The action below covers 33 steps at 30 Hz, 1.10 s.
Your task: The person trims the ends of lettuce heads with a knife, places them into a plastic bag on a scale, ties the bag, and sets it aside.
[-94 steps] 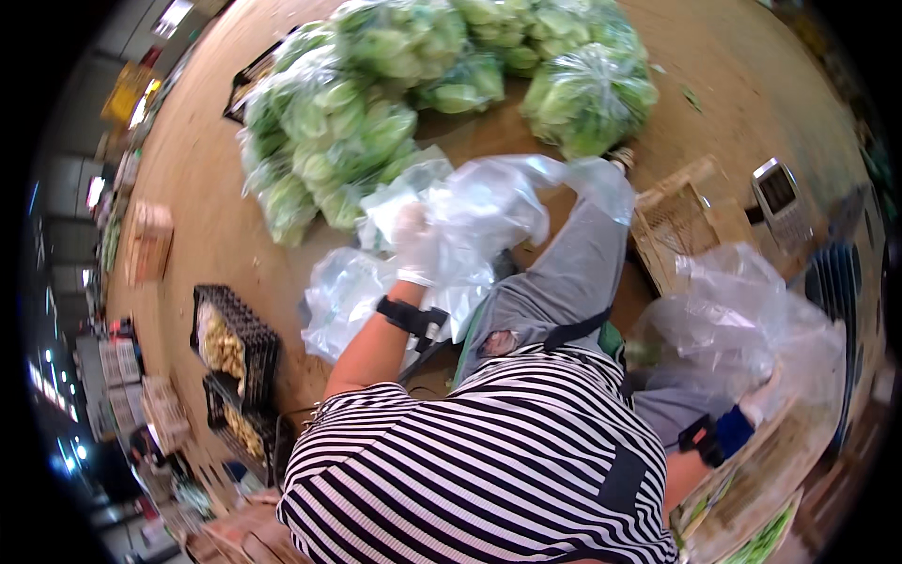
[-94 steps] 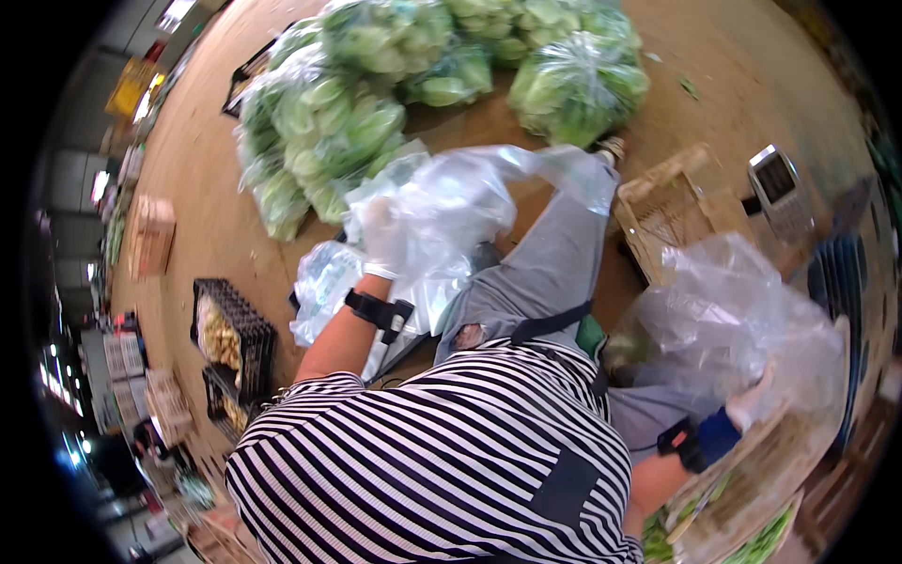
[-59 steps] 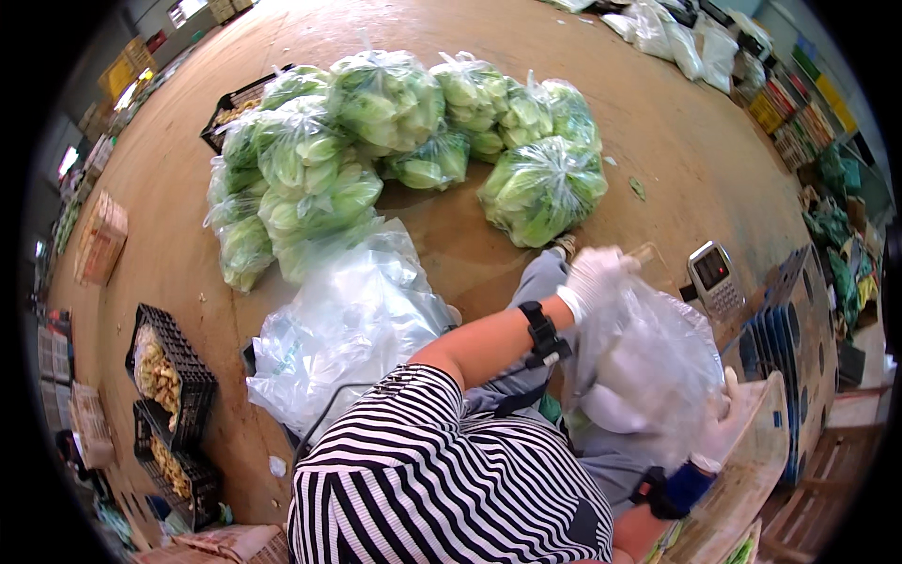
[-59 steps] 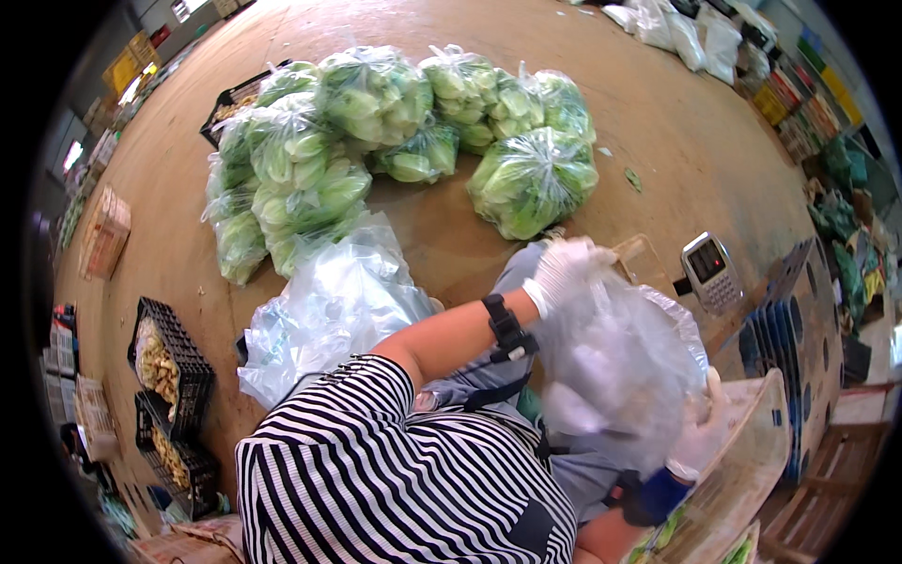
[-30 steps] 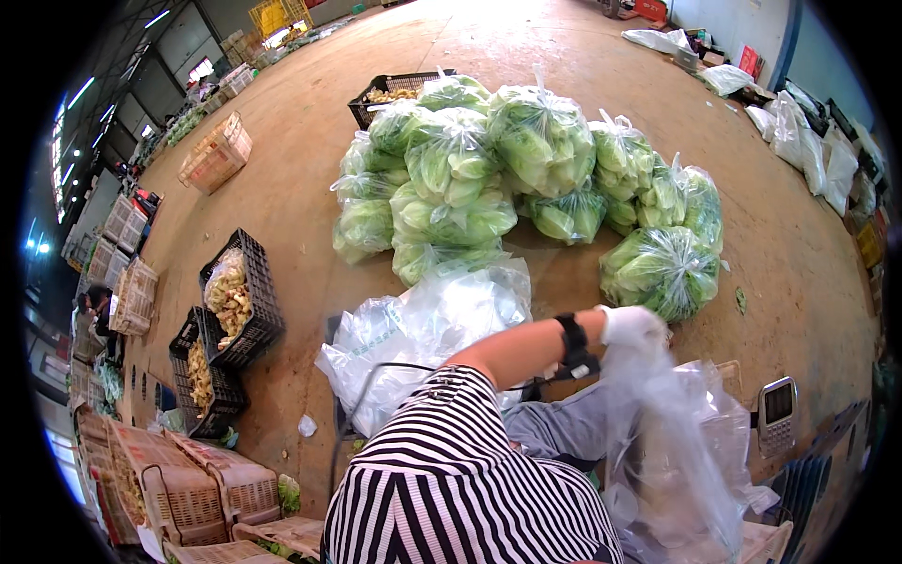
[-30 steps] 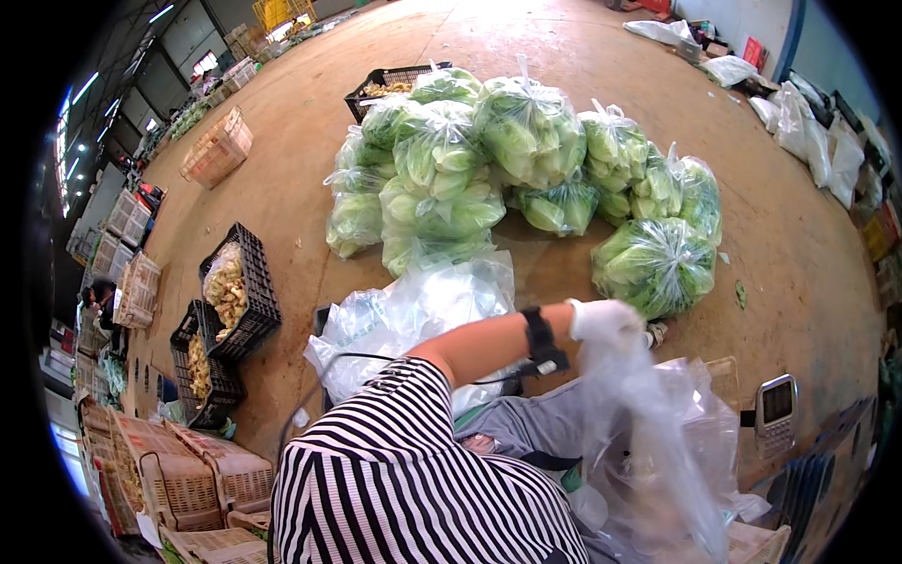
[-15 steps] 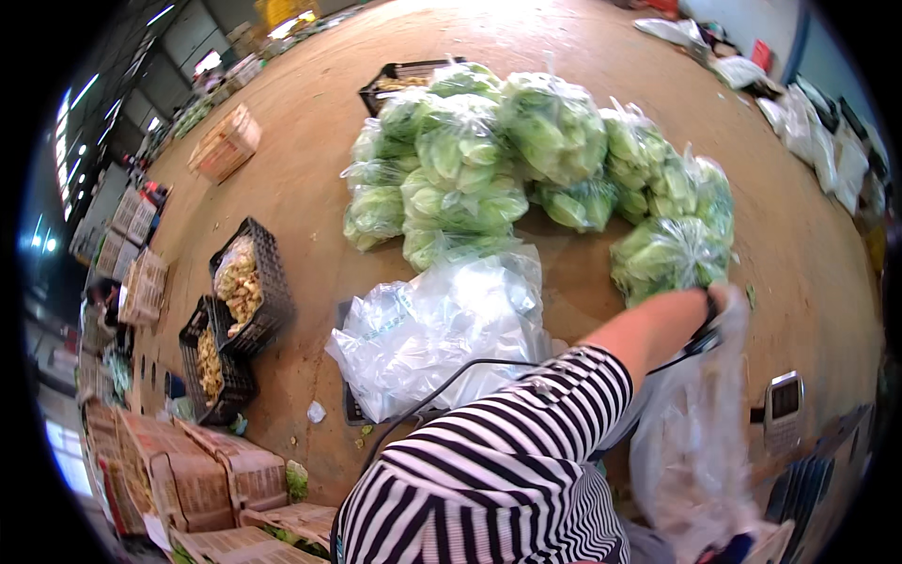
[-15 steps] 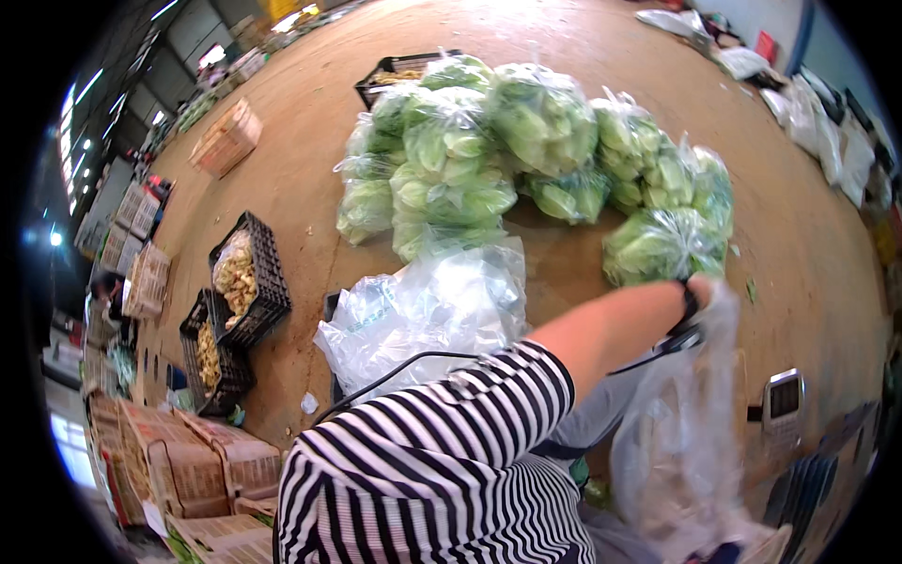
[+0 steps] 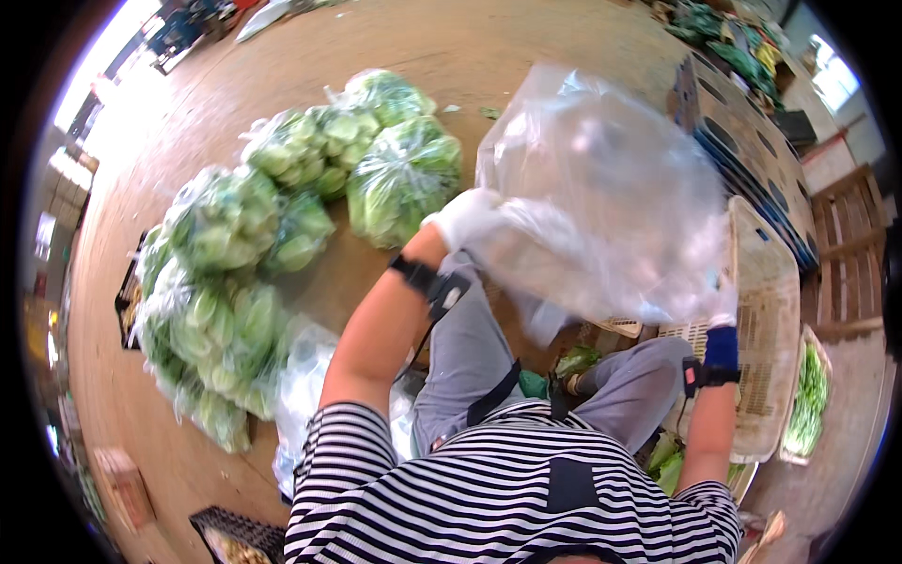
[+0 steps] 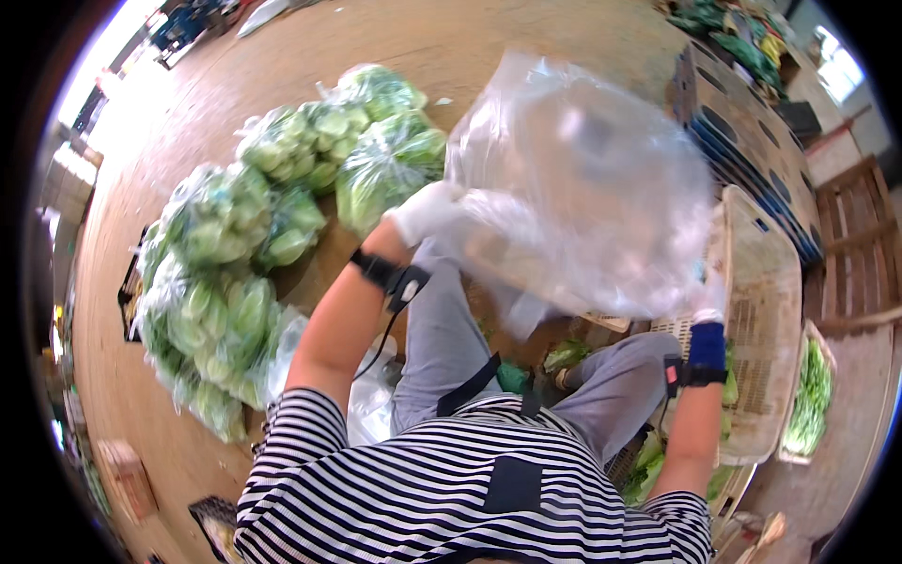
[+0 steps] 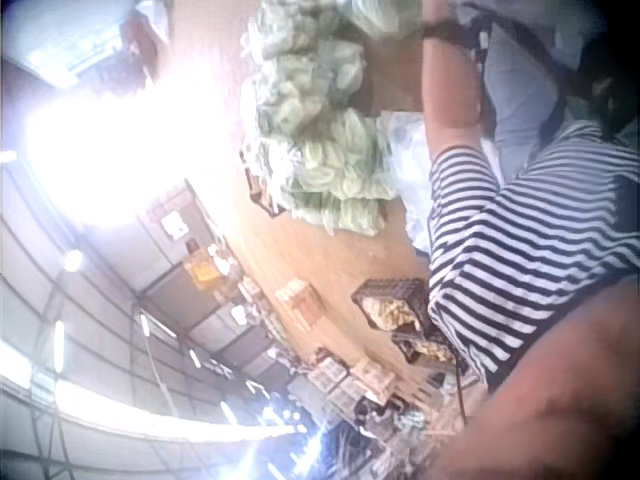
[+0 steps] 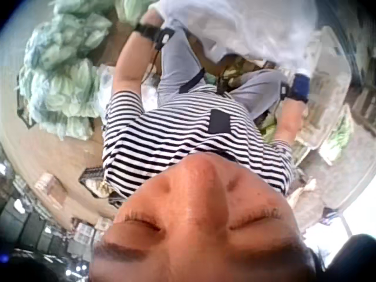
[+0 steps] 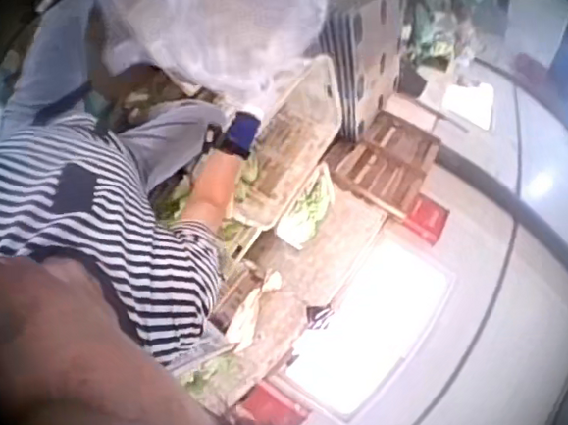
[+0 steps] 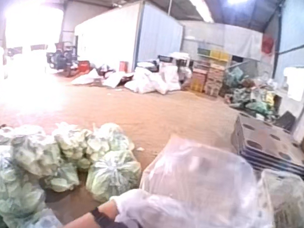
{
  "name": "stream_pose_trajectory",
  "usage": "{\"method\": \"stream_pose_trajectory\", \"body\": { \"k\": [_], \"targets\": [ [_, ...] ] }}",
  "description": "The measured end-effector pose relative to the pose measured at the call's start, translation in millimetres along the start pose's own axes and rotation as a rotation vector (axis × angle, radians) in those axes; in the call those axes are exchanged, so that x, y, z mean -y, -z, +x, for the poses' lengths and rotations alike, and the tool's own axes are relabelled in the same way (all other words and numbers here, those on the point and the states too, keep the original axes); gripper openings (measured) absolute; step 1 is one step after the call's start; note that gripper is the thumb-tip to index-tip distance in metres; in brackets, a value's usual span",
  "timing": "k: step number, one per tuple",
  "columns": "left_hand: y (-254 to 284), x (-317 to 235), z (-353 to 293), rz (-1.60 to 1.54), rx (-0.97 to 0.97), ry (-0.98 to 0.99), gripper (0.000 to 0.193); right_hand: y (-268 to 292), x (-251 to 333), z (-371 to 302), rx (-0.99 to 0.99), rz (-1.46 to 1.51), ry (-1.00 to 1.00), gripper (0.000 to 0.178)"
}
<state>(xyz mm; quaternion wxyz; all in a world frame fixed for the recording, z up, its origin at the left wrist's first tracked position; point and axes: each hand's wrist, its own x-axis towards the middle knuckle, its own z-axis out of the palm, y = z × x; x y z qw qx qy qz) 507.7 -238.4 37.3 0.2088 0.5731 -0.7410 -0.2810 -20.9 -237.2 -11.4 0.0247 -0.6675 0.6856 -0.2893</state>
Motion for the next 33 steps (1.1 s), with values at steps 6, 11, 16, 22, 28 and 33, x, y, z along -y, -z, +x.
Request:
{"method": "stream_pose_trajectory", "body": {
  "k": [6, 11, 16, 22, 28, 33],
  "targets": [
    [-16.1, 36.2, 8.3, -1.157, -0.056, 0.357, 0.021, 12.7, 12.9, -10.1, 0.19, 0.267, -0.331, 0.034],
    [-31.2, 46.2, 59.3, -0.96, 0.014, 0.42, 0.034, -3.2, -44.5, 24.3, 0.004, 0.273, -0.289, 0.038],
    [-56.2, 64.1, 93.7, -0.84, -0.053, 0.426, 0.031, -31.1, 4.9, 53.3, 0.142, -0.194, -0.312, 0.044],
    [-79.4, 97.3, 150.3, -0.988, 0.026, 0.378, 0.023, -95.0, -46.3, 74.5, 0.063, -0.159, -0.242, 0.037],
    [-136.5, 233.7, 244.8, -0.515, 0.187, 0.124, 0.031, -203.4, -133.5, 124.6, 0.423, 0.051, -0.547, 0.03],
    [-167.0, 265.8, 334.1, 0.221, 0.216, -0.009, 0.024, -255.9, -155.8, 180.5, 0.408, -0.171, -0.479, 0.04]
  ]
}}
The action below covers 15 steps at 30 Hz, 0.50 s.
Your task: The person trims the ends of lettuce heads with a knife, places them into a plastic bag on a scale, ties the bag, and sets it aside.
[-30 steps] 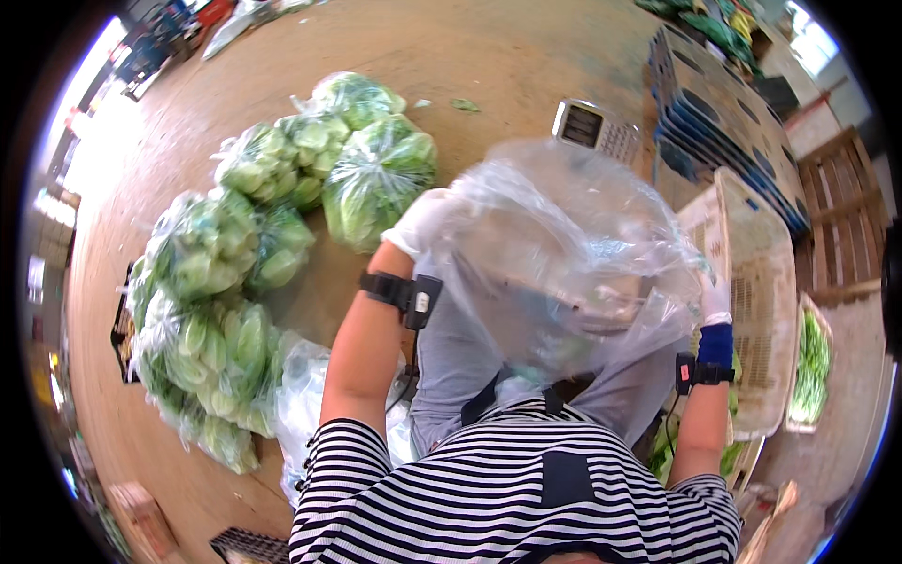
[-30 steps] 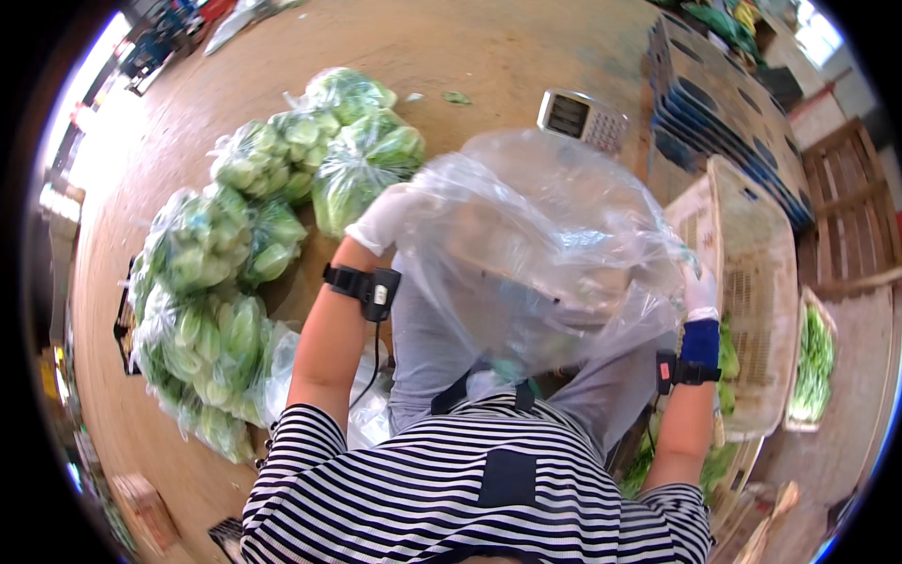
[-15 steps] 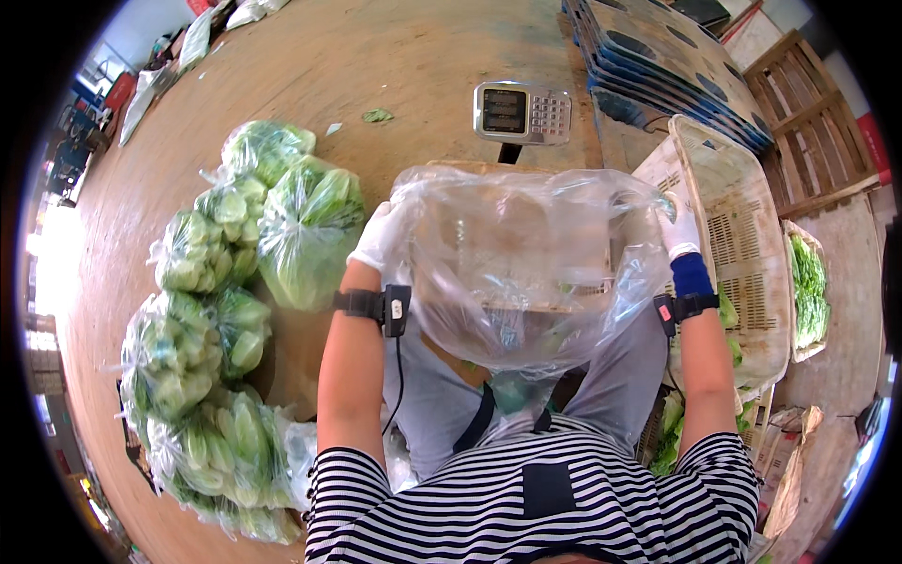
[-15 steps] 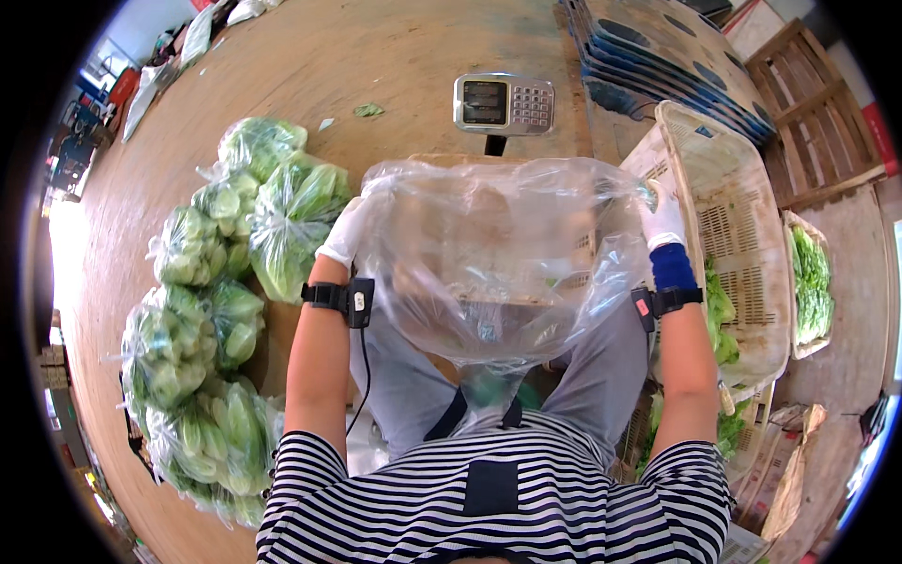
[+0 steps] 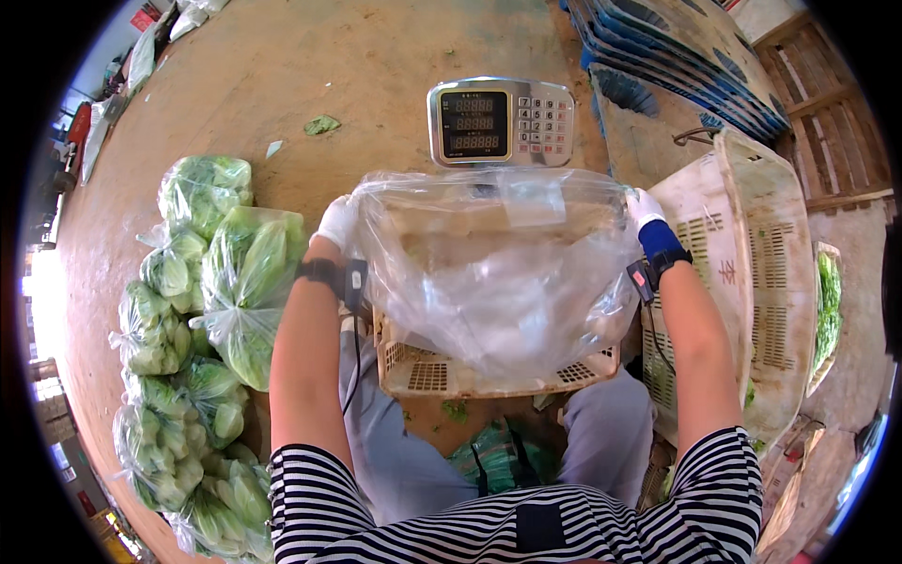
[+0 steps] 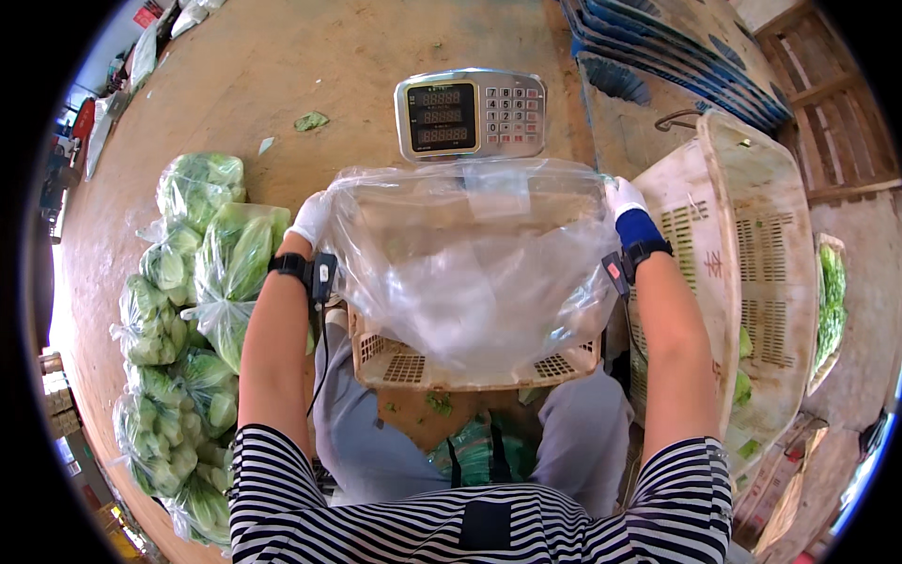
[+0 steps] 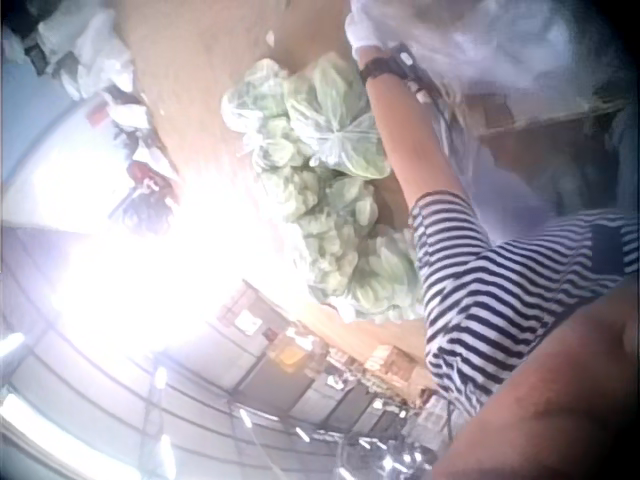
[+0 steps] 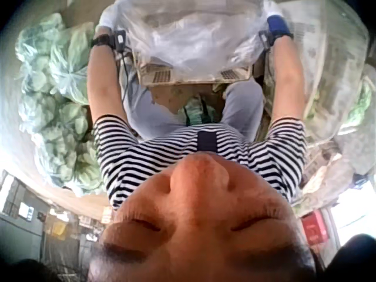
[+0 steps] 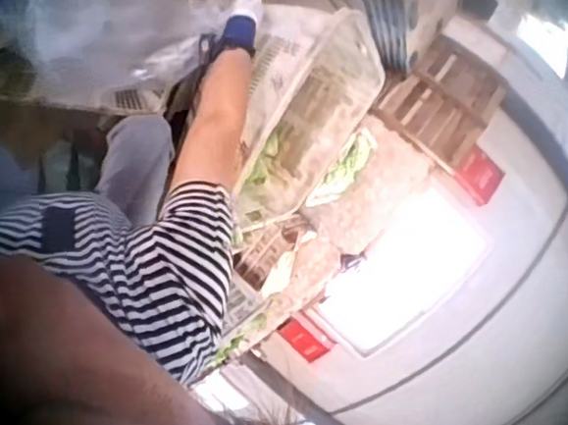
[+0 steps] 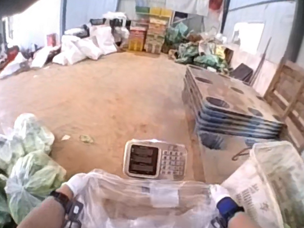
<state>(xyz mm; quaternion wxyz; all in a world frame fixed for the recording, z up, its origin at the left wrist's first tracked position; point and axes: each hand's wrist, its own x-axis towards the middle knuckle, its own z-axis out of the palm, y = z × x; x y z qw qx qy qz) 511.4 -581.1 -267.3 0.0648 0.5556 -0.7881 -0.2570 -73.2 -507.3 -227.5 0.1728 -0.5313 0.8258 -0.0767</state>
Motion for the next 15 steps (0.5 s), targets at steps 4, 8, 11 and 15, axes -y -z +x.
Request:
{"method": "stream_pose_trajectory", "body": {
  "k": [4, 8, 11, 15],
  "targets": [
    [-19.4, -11.1, 20.3, -1.108, 0.289, 0.907, 0.032, -24.0, 3.9, 26.2, 0.125, -0.163, -0.02, 0.042],
    [-23.9, 3.5, -21.4, -0.621, 0.542, 0.382, 0.032, -37.5, -47.5, 6.5, 0.661, -0.013, -0.116, 0.034],
    [4.0, -58.2, -57.8, -1.433, 0.531, 0.455, 0.041, -20.4, -70.1, -50.6, 0.744, 0.847, -0.371, 0.027],
    [-39.6, -38.5, -129.9, -1.283, 0.313, 0.379, 0.047, -34.4, -68.9, -119.4, 0.52, 1.203, -0.334, 0.033]
  ]
}}
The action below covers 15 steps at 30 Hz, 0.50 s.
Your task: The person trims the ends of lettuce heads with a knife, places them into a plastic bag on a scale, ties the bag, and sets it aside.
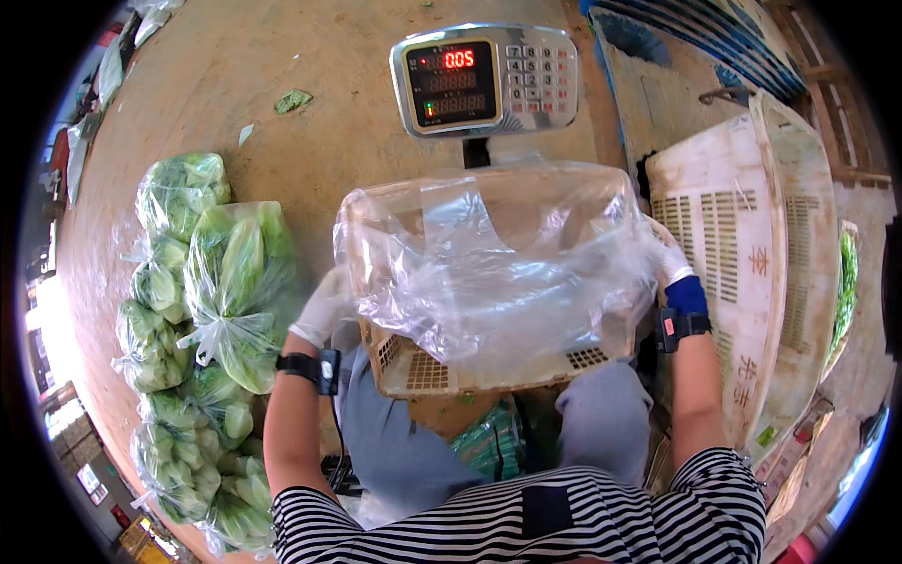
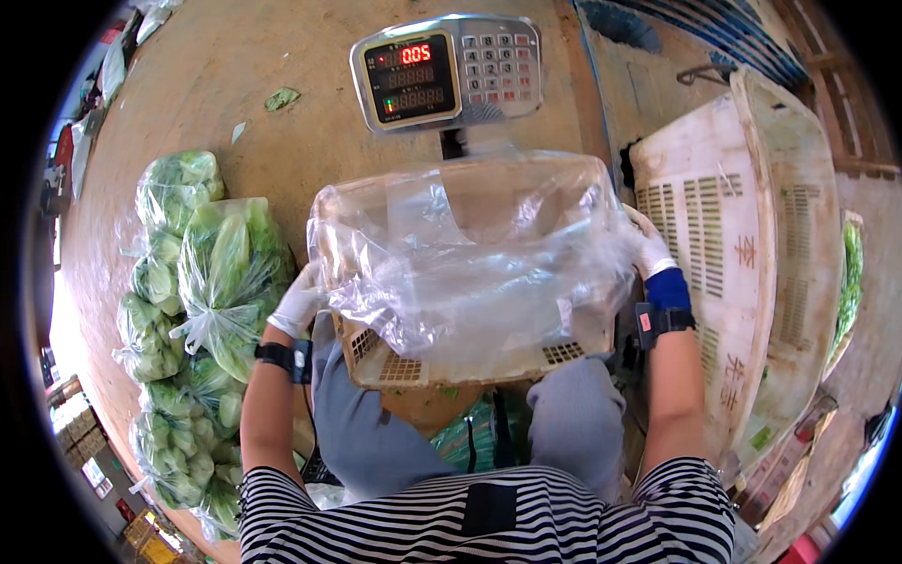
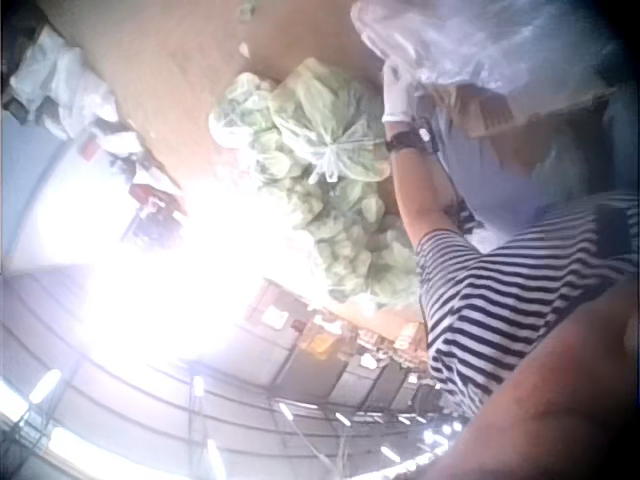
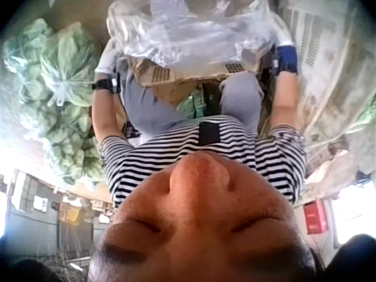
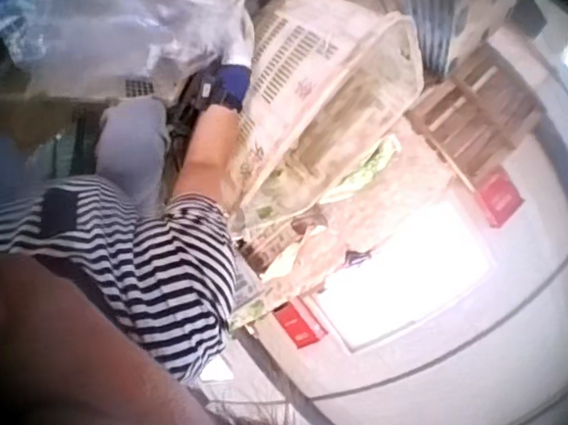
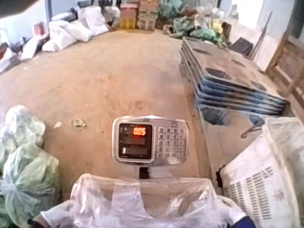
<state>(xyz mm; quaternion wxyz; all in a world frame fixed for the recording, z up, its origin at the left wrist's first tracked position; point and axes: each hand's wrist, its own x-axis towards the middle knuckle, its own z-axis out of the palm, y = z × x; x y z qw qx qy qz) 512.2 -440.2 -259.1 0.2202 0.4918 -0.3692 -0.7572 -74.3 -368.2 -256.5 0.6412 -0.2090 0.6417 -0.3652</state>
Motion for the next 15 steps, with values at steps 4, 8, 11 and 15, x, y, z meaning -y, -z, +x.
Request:
{"method": "stream_pose_trajectory", "body": {
  "k": [4, 8, 11, 15],
  "targets": [
    [-21.5, -6.7, -15.6, 0.544, -0.468, -0.03, 0.055, 1.9, -49.1, -11.7, -0.301, -0.076, -0.005, 0.038],
    [-60.6, -108.6, -37.1, 1.281, -0.826, -0.695, 0.045, -50.9, 45.7, -43.3, -0.789, -0.692, 0.874, 0.033],
    [-122.4, -136.7, -10.9, 1.101, -0.232, -0.925, 0.028, -134.2, 105.3, -58.4, -0.409, -1.03, 1.226, 0.03],
    [-173.6, -118.2, 12.9, 1.793, 0.474, 0.093, 0.039, -157.7, 60.2, -22.5, 0.388, -1.657, 0.588, 0.028]
  ]
}}
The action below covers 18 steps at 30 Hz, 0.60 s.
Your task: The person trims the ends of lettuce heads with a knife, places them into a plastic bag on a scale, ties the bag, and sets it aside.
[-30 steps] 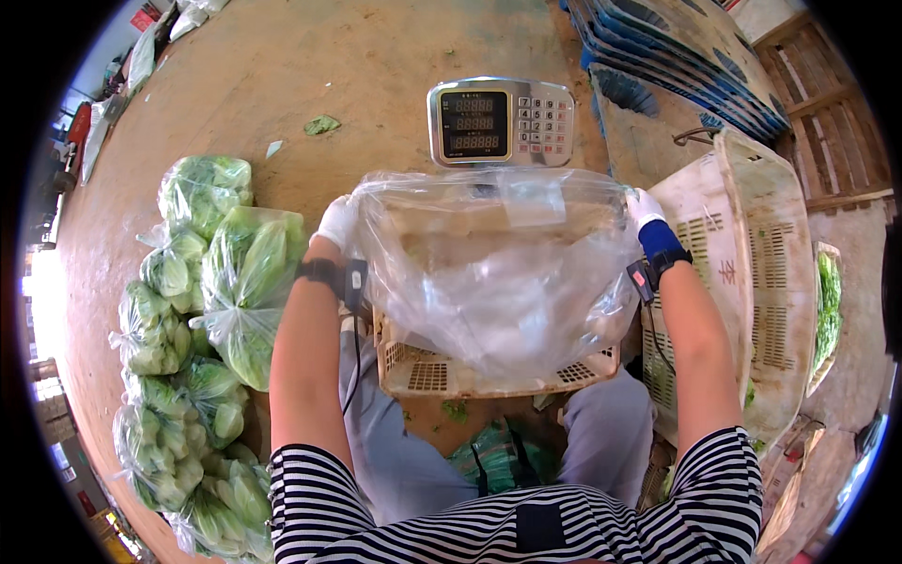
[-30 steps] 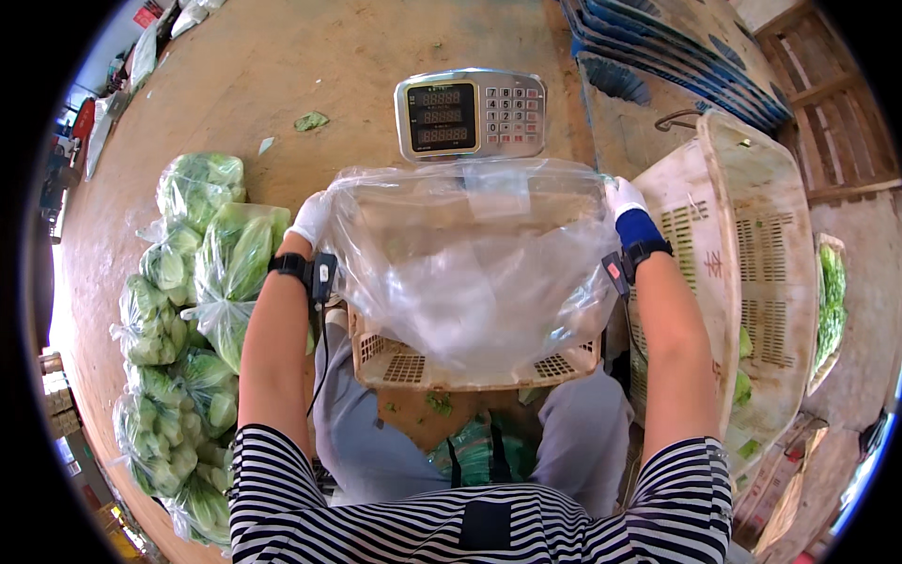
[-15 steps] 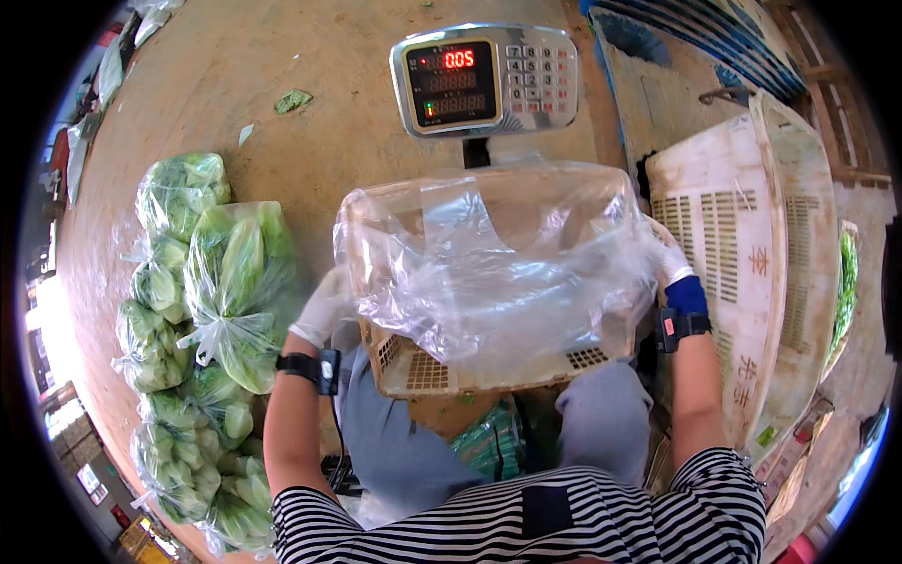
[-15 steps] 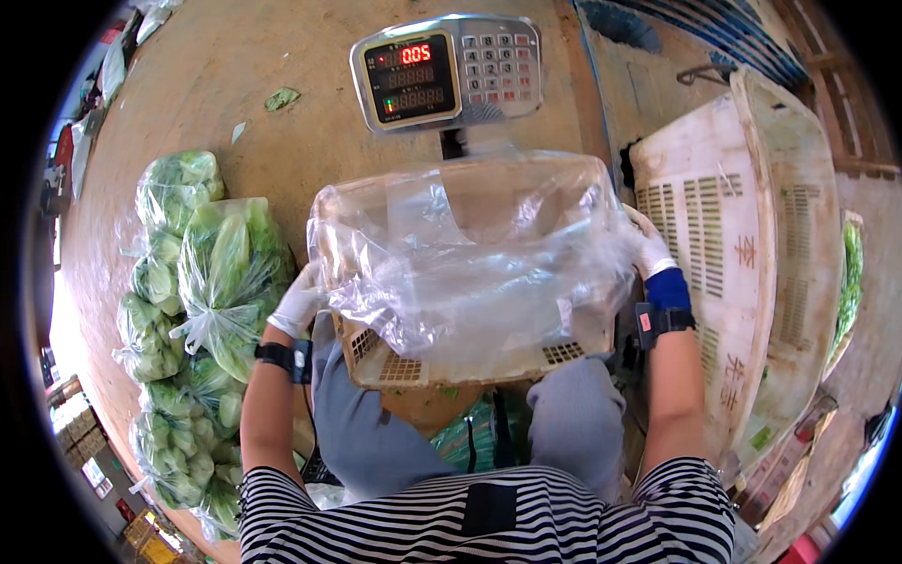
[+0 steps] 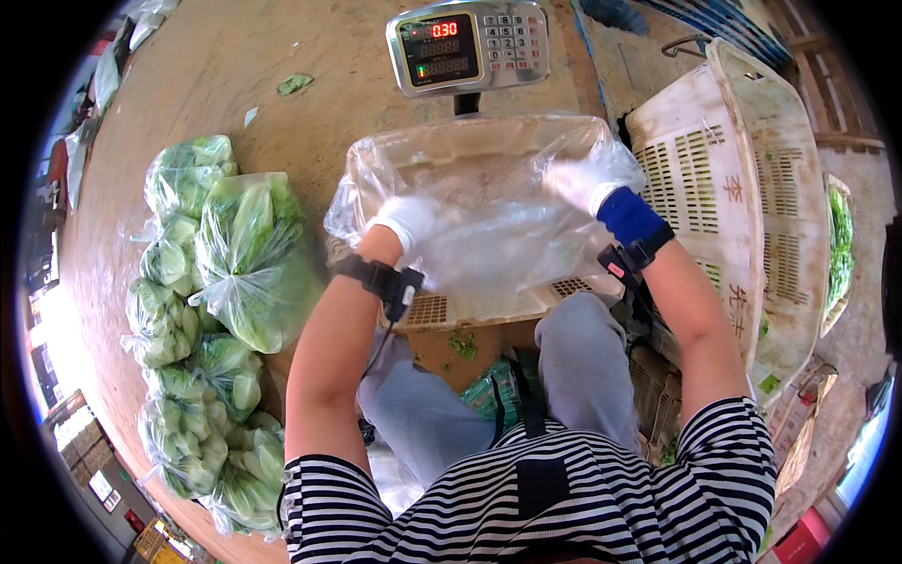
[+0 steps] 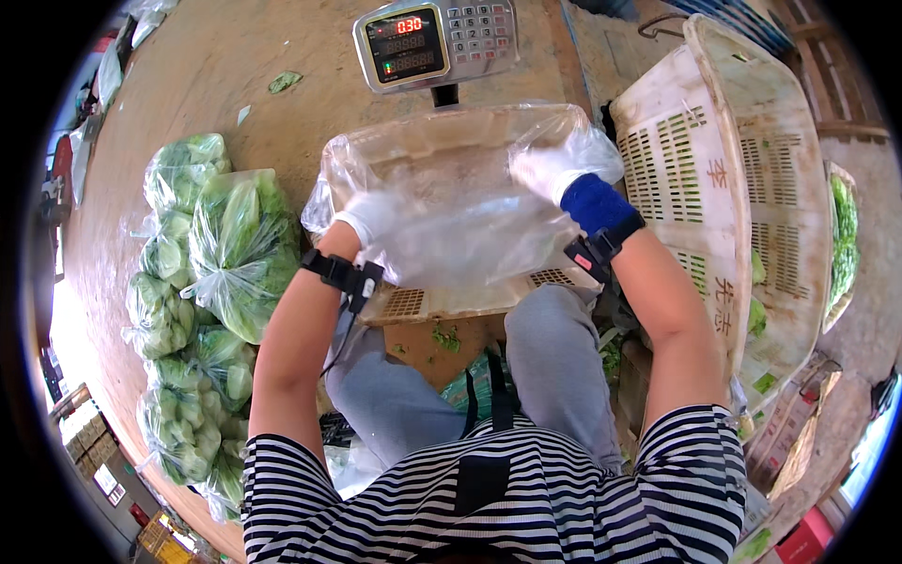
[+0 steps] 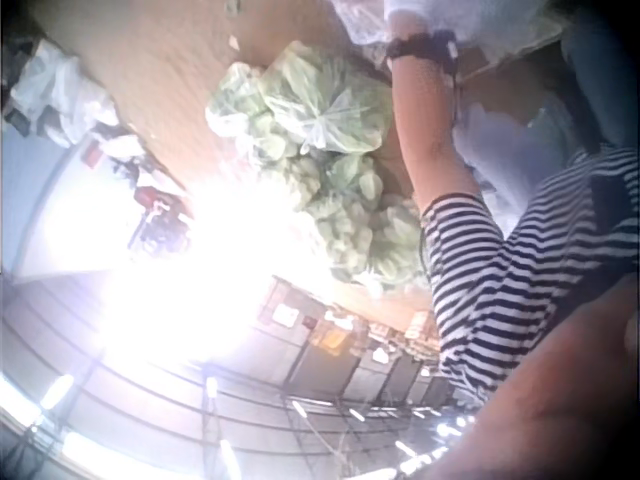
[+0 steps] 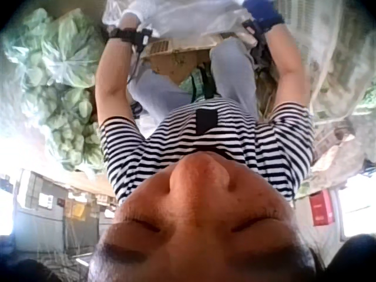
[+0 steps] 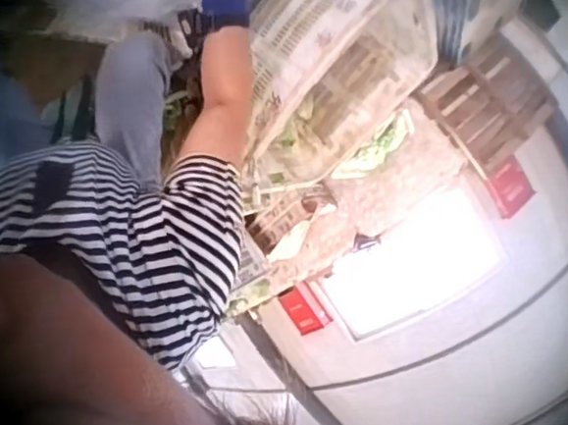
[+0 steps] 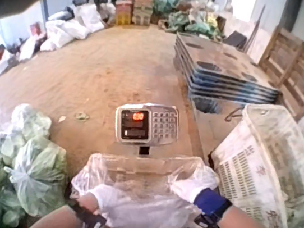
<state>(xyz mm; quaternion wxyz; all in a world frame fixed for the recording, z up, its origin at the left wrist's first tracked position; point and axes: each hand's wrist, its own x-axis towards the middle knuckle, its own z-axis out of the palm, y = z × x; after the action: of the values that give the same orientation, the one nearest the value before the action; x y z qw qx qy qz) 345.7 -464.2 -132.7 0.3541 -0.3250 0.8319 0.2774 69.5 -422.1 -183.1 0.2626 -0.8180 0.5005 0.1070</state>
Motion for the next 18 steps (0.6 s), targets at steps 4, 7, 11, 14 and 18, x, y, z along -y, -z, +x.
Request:
{"method": "stream_pose_trajectory", "body": {
  "k": [4, 7, 11, 14, 18],
  "targets": [
    [-75.1, -48.8, -24.6, -0.333, 0.099, -0.244, 0.054, -66.3, -0.5, -37.0, 0.662, 0.159, 0.047, 0.03],
    [-119.0, -55.6, -14.9, -0.37, 0.199, -0.029, 0.059, -77.5, 1.7, -28.2, 0.682, 0.217, -0.136, 0.034],
    [-112.6, -63.5, -7.4, -0.345, 0.268, -0.07, 0.062, -90.8, -10.3, 38.7, 0.797, 0.438, -0.633, 0.035],
    [-123.1, -68.0, -10.5, -0.302, 0.212, -0.091, 0.061, -109.6, -33.8, 68.5, -0.874, 0.574, -0.512, 0.04],
    [-76.3, -72.2, -33.2, -0.295, -0.196, -0.03, 0.048, -115.1, -12.8, 56.4, -0.781, 0.587, -0.301, 0.05]
  ]
}}
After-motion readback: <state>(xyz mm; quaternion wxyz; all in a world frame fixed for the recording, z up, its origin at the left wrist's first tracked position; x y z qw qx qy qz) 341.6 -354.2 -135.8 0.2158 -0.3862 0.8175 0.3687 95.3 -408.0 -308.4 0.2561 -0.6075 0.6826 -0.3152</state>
